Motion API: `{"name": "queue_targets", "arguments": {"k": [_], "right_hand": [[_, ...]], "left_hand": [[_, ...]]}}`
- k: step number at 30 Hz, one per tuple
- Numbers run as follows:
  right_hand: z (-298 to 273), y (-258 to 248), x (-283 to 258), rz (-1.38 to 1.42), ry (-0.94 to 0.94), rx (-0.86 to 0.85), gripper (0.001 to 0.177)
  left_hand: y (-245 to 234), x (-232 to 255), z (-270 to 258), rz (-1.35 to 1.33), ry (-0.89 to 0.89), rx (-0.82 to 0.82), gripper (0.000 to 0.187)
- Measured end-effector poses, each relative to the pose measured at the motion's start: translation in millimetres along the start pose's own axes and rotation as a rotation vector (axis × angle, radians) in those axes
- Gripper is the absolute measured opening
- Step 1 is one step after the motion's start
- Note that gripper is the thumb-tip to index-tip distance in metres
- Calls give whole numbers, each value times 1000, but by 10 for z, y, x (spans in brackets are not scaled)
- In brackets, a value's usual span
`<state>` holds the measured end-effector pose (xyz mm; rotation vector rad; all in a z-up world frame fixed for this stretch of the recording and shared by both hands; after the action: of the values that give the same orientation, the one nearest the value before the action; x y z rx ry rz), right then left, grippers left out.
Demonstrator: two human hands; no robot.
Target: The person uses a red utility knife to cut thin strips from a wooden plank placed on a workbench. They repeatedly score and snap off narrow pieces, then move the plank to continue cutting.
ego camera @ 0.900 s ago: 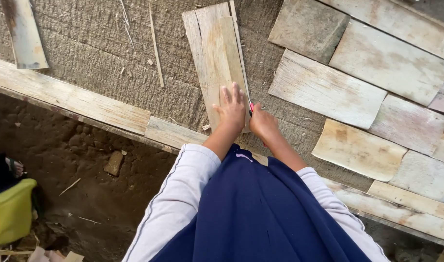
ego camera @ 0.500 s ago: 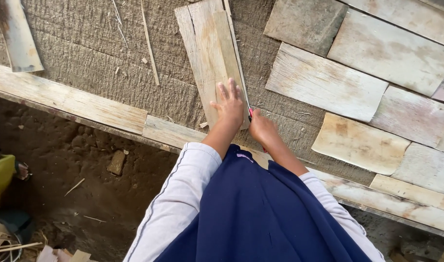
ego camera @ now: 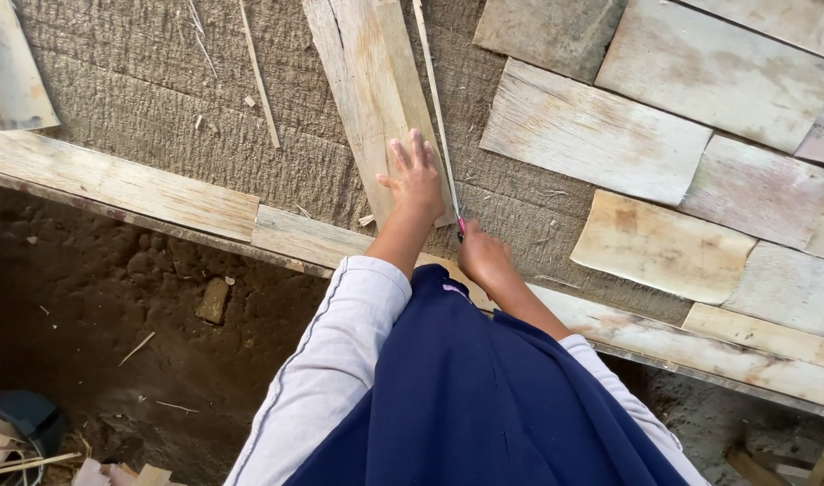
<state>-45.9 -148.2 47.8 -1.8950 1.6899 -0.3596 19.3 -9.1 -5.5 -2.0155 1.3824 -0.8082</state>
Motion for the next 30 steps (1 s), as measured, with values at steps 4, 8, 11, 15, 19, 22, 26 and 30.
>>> {"name": "queue_targets", "arguments": {"k": [4, 8, 11, 15, 19, 22, 26, 30], "right_hand": [[-87, 100, 43, -17, 9, -10, 35], [86, 401, 281, -37, 12, -6, 39], [-18, 137, 233, 2, 31, 57, 36], [83, -223, 47, 203, 23, 303, 34], [672, -99, 44, 204, -12, 442, 42], [851, -71, 15, 223, -14, 512, 29], [977, -55, -27, 230, 18, 536, 27], [990, -165, -125, 368, 52, 533, 22]], "left_hand": [[-3, 2, -14, -2, 8, 10, 117], [43, -16, 35, 21, 6, 10, 120], [-30, -36, -27, 31, 47, 42, 118], [-264, -75, -218, 29, 89, 42, 123], [-86, -359, -48, -57, 152, 121, 103], [-41, -645, 54, -219, 116, 588, 75], [-220, -968, 110, -576, -218, 614, 77], [-54, -1173, 517, -900, -431, 507, 80]]}}
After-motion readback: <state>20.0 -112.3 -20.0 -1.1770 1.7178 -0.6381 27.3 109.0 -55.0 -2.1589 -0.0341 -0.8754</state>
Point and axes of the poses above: each hand's wrist, its own z-axis towards the middle knuckle, its own y-axis out of the palm, x = y × z, the point moved 2 cm from there along z, towards the middle knuckle, and after that the axes turned 9 degrees about -z, right-handed, at the moved point
